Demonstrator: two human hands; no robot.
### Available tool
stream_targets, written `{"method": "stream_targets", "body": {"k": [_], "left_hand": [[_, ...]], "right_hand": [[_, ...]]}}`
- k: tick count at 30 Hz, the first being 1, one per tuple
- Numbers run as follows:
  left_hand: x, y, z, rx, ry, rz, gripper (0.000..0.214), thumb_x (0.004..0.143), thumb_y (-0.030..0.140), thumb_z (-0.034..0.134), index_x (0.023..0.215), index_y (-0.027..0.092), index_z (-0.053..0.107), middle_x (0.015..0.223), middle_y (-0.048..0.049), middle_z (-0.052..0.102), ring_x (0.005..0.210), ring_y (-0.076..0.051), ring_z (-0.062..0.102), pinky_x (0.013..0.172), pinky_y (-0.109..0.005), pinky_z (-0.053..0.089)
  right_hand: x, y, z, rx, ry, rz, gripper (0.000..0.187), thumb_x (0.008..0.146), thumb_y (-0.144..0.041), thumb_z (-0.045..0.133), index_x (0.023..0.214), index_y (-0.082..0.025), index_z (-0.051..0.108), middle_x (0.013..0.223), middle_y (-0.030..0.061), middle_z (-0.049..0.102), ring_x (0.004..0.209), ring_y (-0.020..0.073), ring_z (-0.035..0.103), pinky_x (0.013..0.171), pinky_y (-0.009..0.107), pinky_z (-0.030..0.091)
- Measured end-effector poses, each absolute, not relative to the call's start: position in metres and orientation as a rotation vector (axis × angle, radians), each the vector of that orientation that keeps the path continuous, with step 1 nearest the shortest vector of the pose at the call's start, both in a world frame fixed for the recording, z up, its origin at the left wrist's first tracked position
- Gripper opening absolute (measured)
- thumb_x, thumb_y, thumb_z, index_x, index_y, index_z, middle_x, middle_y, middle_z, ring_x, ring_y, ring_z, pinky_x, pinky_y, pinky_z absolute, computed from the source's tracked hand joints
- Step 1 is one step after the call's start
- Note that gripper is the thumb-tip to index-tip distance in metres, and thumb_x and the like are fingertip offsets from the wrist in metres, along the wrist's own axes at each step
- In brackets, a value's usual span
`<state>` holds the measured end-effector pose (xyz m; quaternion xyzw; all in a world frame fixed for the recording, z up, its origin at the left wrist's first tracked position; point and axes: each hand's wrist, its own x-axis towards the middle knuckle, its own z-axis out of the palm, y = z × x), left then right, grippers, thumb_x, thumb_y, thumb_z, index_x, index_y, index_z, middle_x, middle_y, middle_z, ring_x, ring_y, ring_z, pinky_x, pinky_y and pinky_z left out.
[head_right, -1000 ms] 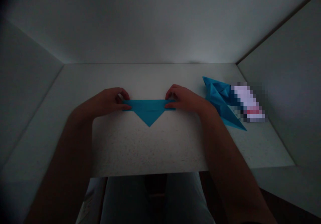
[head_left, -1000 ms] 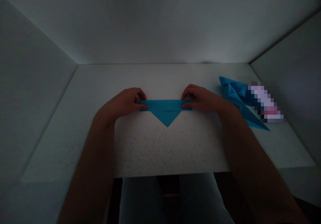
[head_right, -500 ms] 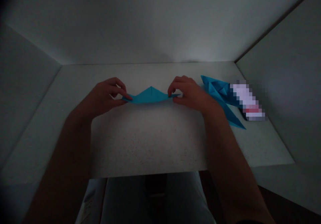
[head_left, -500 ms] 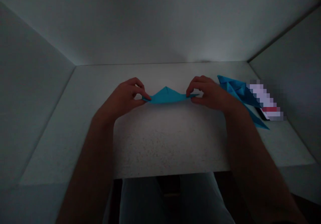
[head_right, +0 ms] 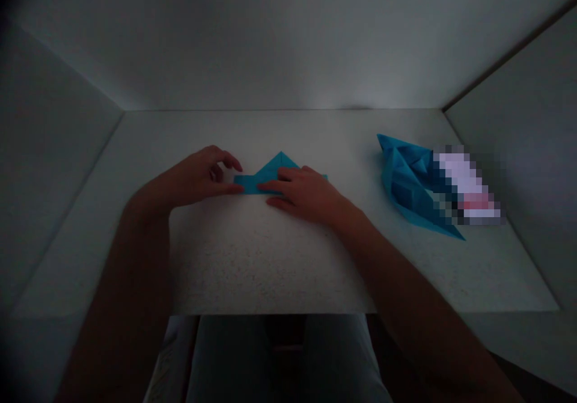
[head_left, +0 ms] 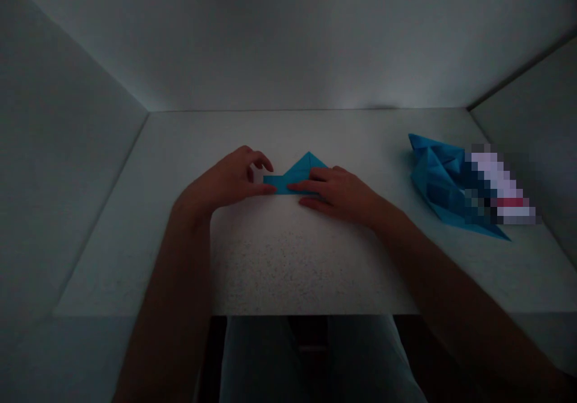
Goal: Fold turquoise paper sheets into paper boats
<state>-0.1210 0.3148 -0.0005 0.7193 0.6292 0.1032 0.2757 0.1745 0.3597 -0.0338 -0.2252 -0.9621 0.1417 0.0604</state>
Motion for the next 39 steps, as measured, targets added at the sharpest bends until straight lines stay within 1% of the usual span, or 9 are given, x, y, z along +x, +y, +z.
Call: {"method": "stream_targets", "body": {"k": [3, 6, 12, 17, 22, 26, 28, 34, 39], "left_hand": [[-0.118, 0.316, -0.002, 1.889, 1.806, 0.235, 0.058, 0.08, 0.052, 0.091, 0.126, 0.021, 0.077, 0.111, -0.008, 0.071, 0.092, -0.023, 0.067, 0.09, -0.038, 0.057], [-0.112, 0.317, -0.003, 1.933, 1.777, 0.241, 0.048, 0.082, 0.047, 0.089, 0.122, 0.022, 0.079, 0.113, -0.0085, 0.072, 0.096, -0.024, 0.069, 0.092, -0.037, 0.056], [-0.102, 0.316, 0.002, 1.923, 1.705, 0.199, 0.037, 0.079, 0.041, 0.089, 0.109, 0.022, 0.081, 0.114, -0.0089, 0.075, 0.095, -0.025, 0.072, 0.087, -0.037, 0.056], [-0.101, 0.314, 0.005, 1.782, 1.603, 0.242, 0.03, 0.083, 0.035, 0.085, 0.108, 0.021, 0.077, 0.1, -0.005, 0.079, 0.085, -0.021, 0.074, 0.08, -0.033, 0.057], [-0.097, 0.313, 0.008, 1.762, 1.515, 0.228, 0.022, 0.087, 0.035, 0.081, 0.105, 0.021, 0.083, 0.093, -0.0044, 0.082, 0.083, -0.021, 0.075, 0.08, -0.033, 0.057], [-0.095, 0.314, 0.005, 1.862, 1.454, 0.231, 0.026, 0.096, 0.044, 0.073, 0.104, 0.023, 0.086, 0.095, -0.0055, 0.084, 0.085, -0.022, 0.076, 0.084, -0.035, 0.057], [-0.093, 0.315, 0.001, 1.894, 1.448, 0.24, 0.025, 0.099, 0.041, 0.068, 0.105, 0.023, 0.085, 0.096, -0.0055, 0.084, 0.086, -0.021, 0.075, 0.085, -0.035, 0.057], [-0.09, 0.317, -0.007, 1.994, 1.489, 0.263, 0.023, 0.089, 0.034, 0.077, 0.108, 0.022, 0.085, 0.116, -0.0087, 0.076, 0.089, -0.02, 0.071, 0.085, -0.034, 0.056], [-0.093, 0.318, -0.009, 2.012, 1.468, 0.248, 0.023, 0.095, 0.033, 0.067, 0.106, 0.024, 0.084, 0.107, -0.0068, 0.077, 0.092, -0.021, 0.071, 0.089, -0.035, 0.054]], "right_hand": [[0.178, 0.359, -0.03, -0.739, -2.931, 0.495, 0.045, 0.116, -0.049, 0.055, 0.154, -0.031, 0.07, 0.12, 0.0108, 0.076, 0.093, 0.0247, 0.07, 0.082, 0.036, 0.045], [0.181, 0.358, -0.025, -0.783, -2.952, 0.58, 0.041, 0.116, -0.049, 0.056, 0.149, -0.032, 0.074, 0.118, 0.0087, 0.077, 0.092, 0.0236, 0.072, 0.076, 0.033, 0.043], [0.18, 0.355, -0.019, -0.843, -2.951, 0.605, 0.036, 0.115, -0.045, 0.057, 0.143, -0.033, 0.077, 0.114, 0.0074, 0.079, 0.093, 0.0233, 0.073, 0.073, 0.032, 0.042], [0.18, 0.356, -0.021, -0.818, -2.943, 0.612, 0.037, 0.115, -0.044, 0.057, 0.143, -0.032, 0.077, 0.115, 0.0079, 0.078, 0.089, 0.0218, 0.071, 0.072, 0.031, 0.041], [0.181, 0.356, -0.022, -0.824, -2.941, 0.615, 0.037, 0.114, -0.045, 0.057, 0.144, -0.035, 0.076, 0.114, 0.0068, 0.078, 0.091, 0.0229, 0.072, 0.071, 0.031, 0.041], [0.182, 0.357, -0.023, -0.825, -2.938, 0.613, 0.038, 0.113, -0.046, 0.057, 0.144, -0.034, 0.076, 0.115, 0.0075, 0.078, 0.092, 0.024, 0.072, 0.072, 0.032, 0.042], [0.183, 0.358, -0.024, -0.812, -2.937, 0.602, 0.038, 0.113, -0.046, 0.057, 0.144, -0.035, 0.075, 0.115, 0.0074, 0.078, 0.092, 0.0237, 0.072, 0.072, 0.032, 0.042], [0.182, 0.363, -0.03, -0.706, -2.95, 0.457, 0.04, 0.117, -0.039, 0.049, 0.147, -0.036, 0.075, 0.115, 0.0101, 0.074, 0.094, 0.0254, 0.069, 0.085, 0.038, 0.044], [0.193, 0.373, -0.029, -0.819, -2.883, 0.369, 0.04, 0.116, -0.035, 0.05, 0.148, -0.034, 0.074, 0.12, 0.0128, 0.074, 0.105, 0.0305, 0.069, 0.095, 0.045, 0.046]]}}
